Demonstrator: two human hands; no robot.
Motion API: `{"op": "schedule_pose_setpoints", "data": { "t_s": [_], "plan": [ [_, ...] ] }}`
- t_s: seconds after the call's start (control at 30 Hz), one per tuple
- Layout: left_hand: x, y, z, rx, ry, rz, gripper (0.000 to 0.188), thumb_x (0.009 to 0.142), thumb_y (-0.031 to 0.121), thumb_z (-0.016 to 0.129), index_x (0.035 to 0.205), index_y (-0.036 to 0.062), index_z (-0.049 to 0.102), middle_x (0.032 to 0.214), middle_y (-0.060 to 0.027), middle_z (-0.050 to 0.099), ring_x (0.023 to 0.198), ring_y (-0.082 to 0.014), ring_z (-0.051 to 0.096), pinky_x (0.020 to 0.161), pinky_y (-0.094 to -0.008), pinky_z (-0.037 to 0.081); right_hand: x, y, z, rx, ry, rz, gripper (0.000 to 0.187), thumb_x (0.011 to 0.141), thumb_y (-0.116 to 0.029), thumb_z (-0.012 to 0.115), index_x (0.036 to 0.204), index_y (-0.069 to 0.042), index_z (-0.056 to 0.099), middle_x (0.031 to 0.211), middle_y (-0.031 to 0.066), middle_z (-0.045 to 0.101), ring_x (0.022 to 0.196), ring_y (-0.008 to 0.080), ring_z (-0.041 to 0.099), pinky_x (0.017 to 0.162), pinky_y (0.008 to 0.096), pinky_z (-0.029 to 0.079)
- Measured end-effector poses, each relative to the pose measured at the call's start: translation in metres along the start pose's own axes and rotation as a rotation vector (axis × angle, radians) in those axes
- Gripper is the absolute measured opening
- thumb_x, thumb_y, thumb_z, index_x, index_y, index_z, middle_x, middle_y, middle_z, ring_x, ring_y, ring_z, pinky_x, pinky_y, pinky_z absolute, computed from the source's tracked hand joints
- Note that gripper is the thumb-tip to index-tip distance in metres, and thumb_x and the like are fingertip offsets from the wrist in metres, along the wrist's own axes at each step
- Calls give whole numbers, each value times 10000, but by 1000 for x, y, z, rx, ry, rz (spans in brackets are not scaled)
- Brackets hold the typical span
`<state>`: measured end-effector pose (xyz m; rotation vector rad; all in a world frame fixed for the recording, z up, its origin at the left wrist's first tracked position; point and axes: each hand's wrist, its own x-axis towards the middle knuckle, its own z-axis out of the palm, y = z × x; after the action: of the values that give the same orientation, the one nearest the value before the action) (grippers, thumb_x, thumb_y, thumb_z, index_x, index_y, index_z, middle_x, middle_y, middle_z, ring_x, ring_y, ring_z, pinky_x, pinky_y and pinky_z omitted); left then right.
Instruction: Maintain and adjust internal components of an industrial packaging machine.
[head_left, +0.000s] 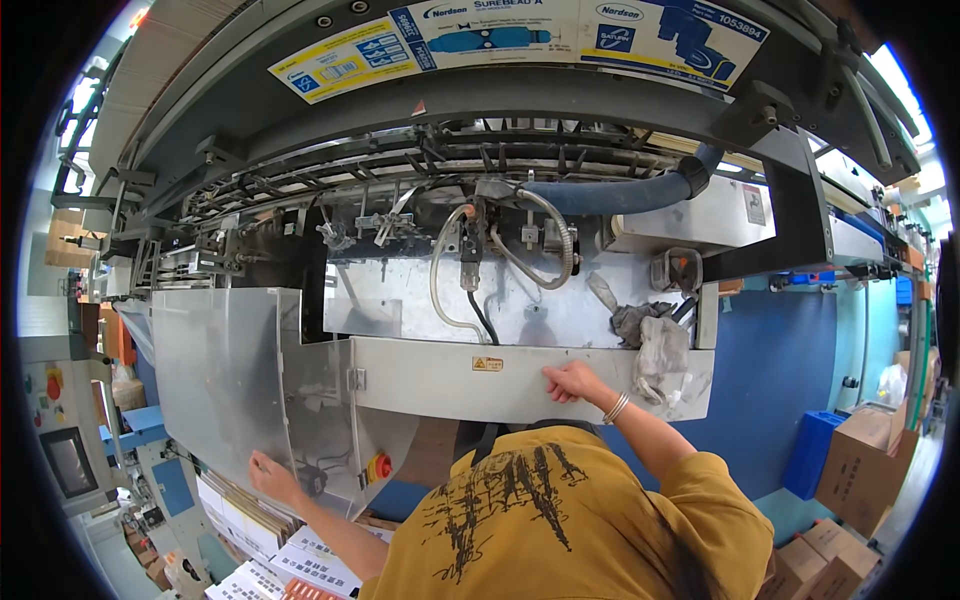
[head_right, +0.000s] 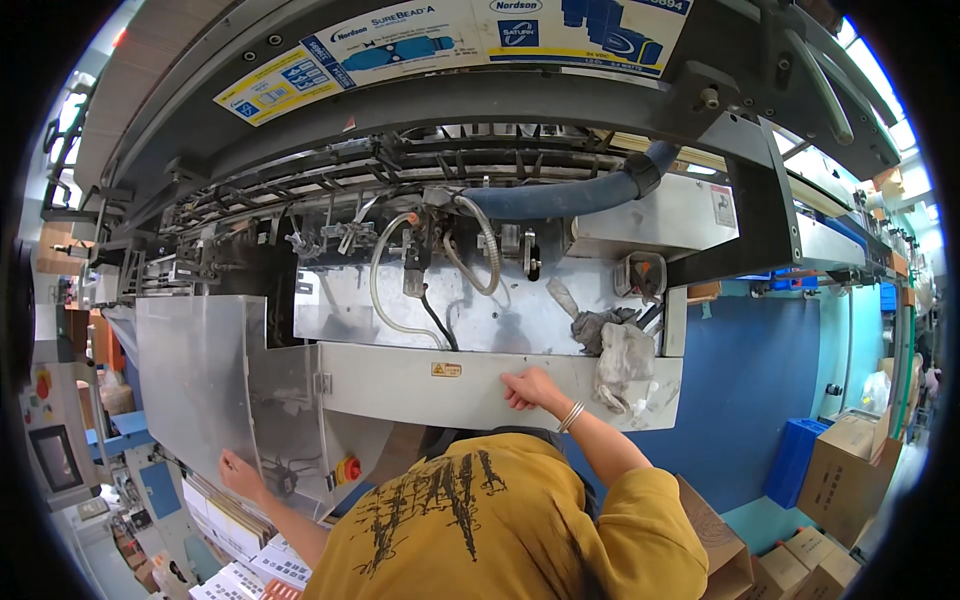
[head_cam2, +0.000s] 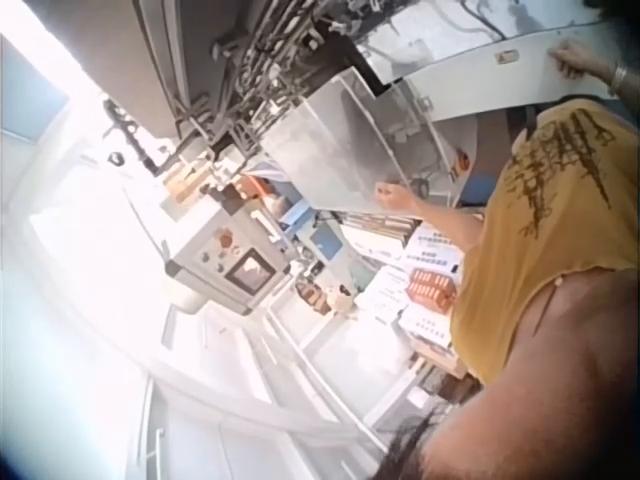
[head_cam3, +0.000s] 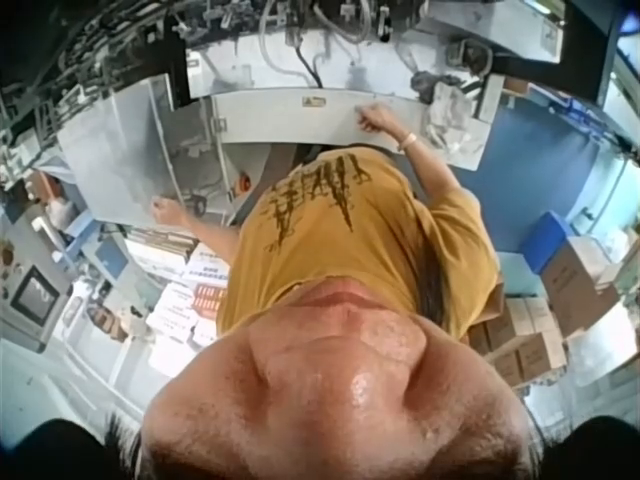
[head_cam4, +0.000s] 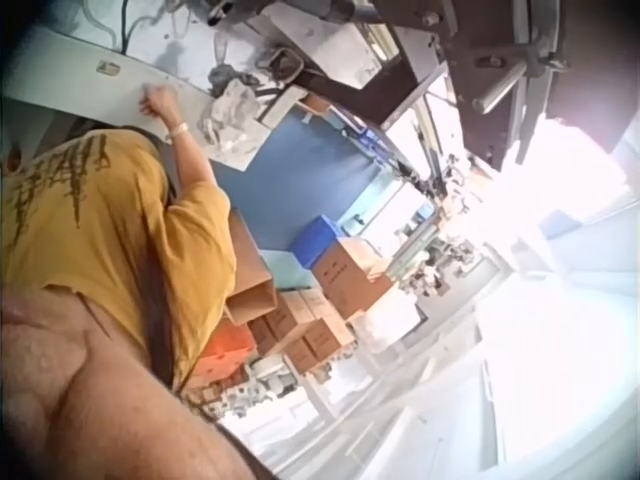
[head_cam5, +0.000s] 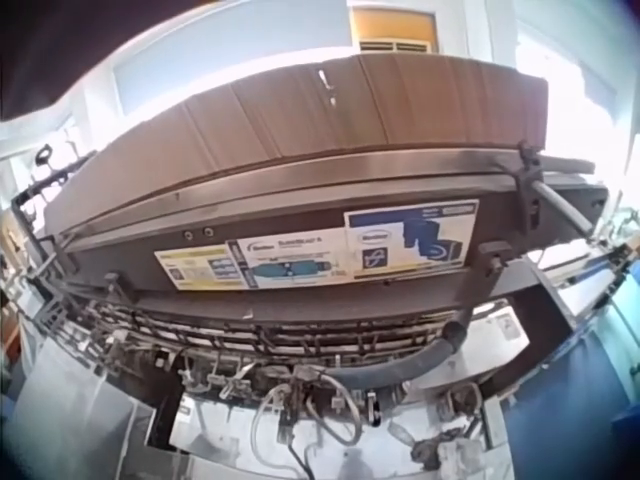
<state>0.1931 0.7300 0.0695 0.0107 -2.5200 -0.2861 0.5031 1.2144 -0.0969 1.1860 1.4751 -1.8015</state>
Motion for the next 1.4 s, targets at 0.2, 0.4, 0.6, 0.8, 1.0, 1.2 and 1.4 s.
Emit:
{"op": "schedule_pose_setpoints", "data": {
  "t_s": [0.2,0.4,0.6,0.8,1.0,1.2,1.4],
  "plan": [
    [0,1,-1,-2,1,4,361,917,288,507,968,-51,620,921,-227,625,850,-389,563,753,-437,436,0,-1,0,-9,2,-1,497,861,-448,513,725,8,656,641,75,649,507,135,605,458,255,464],
    [-1,3,-3,5,10,4,368,921,299,499,974,-44,622,934,-225,624,863,-392,559,767,-441,431,1,0,1,-9,9,4,496,863,-448,513,714,3,655,640,78,651,503,136,604,459,259,468],
    [-1,8,-5,0,-8,-28,378,925,310,491,975,-41,622,944,-222,624,876,-389,559,771,-438,428,0,-1,1,-16,5,6,504,871,-470,515,736,-5,655,643,66,650,490,118,584,441,242,446],
    [-1,6,-5,14,-52,-79,381,930,313,488,1007,-39,612,982,-215,615,924,-375,545,809,-430,415,-2,-3,3,-52,18,10,506,872,-475,509,743,-8,658,654,64,656,501,116,588,450,245,450],
    [-1,8,-5,28,-94,-131,365,937,301,477,1045,-25,600,1018,-203,601,970,-358,526,851,-420,399,-2,-6,2,-61,16,41,506,869,-484,513,740,-17,660,652,60,657,498,113,588,450,242,445],
    [0,10,-5,49,-101,-140,364,938,303,484,1053,-25,593,1028,-193,599,971,-347,531,850,-412,404,2,-7,3,-40,-5,95,508,868,-489,521,748,-16,664,643,54,653,483,108,578,437,238,434],
    [1,15,-6,82,-99,-140,367,937,291,492,1077,-37,581,1049,-191,599,979,-335,538,859,-402,407,8,-5,3,-24,-17,135,514,871,-494,520,745,-14,655,643,55,649,486,108,578,428,231,427]
  ]
}}
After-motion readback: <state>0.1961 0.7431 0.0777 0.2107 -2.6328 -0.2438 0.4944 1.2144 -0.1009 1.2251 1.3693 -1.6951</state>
